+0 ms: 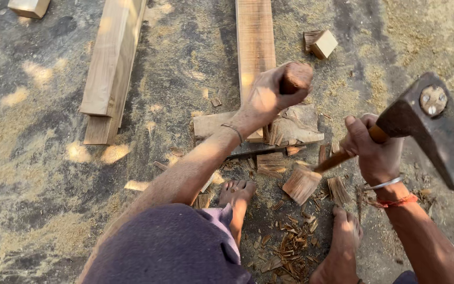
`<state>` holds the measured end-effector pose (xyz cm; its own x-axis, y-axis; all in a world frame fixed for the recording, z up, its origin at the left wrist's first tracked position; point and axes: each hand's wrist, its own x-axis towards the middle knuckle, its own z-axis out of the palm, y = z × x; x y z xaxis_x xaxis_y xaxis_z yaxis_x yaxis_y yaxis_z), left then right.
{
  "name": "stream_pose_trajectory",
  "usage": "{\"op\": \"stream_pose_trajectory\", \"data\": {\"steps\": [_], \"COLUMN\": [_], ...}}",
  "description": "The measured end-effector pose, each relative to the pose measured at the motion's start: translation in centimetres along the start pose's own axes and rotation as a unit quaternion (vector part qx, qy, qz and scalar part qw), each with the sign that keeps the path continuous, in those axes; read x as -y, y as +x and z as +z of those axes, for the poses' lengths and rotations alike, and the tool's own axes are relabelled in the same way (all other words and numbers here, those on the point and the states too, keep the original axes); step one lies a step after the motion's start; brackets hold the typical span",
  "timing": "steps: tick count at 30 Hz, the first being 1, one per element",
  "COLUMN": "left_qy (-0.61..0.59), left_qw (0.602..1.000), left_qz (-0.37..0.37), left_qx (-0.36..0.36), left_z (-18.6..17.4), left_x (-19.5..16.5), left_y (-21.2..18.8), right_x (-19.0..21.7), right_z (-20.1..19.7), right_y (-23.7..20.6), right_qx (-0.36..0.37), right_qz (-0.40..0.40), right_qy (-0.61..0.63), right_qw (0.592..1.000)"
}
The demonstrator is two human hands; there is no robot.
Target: The person uses a chisel and mallet to carve a groove into a small piece of wood. They repeatedly strike the chisel to remove wood chips, occasionally adjusting the wood's position and inspecting the groove.
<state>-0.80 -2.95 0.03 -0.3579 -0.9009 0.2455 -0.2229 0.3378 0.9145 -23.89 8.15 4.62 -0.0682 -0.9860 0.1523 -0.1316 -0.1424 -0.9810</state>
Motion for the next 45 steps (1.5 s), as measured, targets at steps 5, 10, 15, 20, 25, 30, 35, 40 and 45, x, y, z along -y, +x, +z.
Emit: {"op": "stream_pose_trajectory", "data": {"steps": [5, 10, 15, 20, 25, 30, 35, 40, 45], "left_qy": [-0.019, -0.063, -0.031, -0.071, 0.017, -0.1, -0.083, -0.009, 0.022], "left_qw": [1.0, 0.998, 0.999, 0.997, 0.996, 0.993, 0.995, 0.998, 0.999], "left_qz": [0.013, 0.008, -0.006, 0.001, -0.077, -0.01, -0.037, -0.04, 0.033], "left_qx": [-0.006, -0.018, 0.008, 0.025, 0.035, 0.055, 0.051, -0.047, -0.007], "left_z": [0.1, -0.3, -0.5, -0.5, -0.5, -0.9, -1.5, -1.1, -0.5], "left_x": [-0.4, -0.3, 0.0, 0.0, 0.5, 0.9, 0.0, -0.1, 1.6], "left_y": [0.6, 0.5, 0.4, 0.6, 0.7, 0.2, -0.2, -1.6, -1.3], "right_x": [7.3, 10.7, 12.6, 11.3, 11.8, 11.9, 8.0, 8.3, 10.9], "right_z": [-1.7, -2.9, 1.9, 3.9, -2.1, -3.0, 2.4, 2.6, -1.9], "right_y": [0.8, 2.9, 3.4, 2.5, 2.5, 4.2, 3.1, 0.8, 0.9], "right_qx": [-0.008, 0.092, 0.13, 0.083, 0.065, 0.128, 0.125, 0.029, 0.023], "right_qz": [-0.078, -0.18, -0.044, 0.255, 0.037, -0.144, 0.048, 0.21, -0.032], "right_qy": [-0.056, 0.053, -0.099, -0.215, -0.089, 0.055, -0.352, -0.146, -0.037], "right_qw": [0.995, 0.978, 0.986, 0.939, 0.993, 0.98, 0.927, 0.966, 0.999]}}
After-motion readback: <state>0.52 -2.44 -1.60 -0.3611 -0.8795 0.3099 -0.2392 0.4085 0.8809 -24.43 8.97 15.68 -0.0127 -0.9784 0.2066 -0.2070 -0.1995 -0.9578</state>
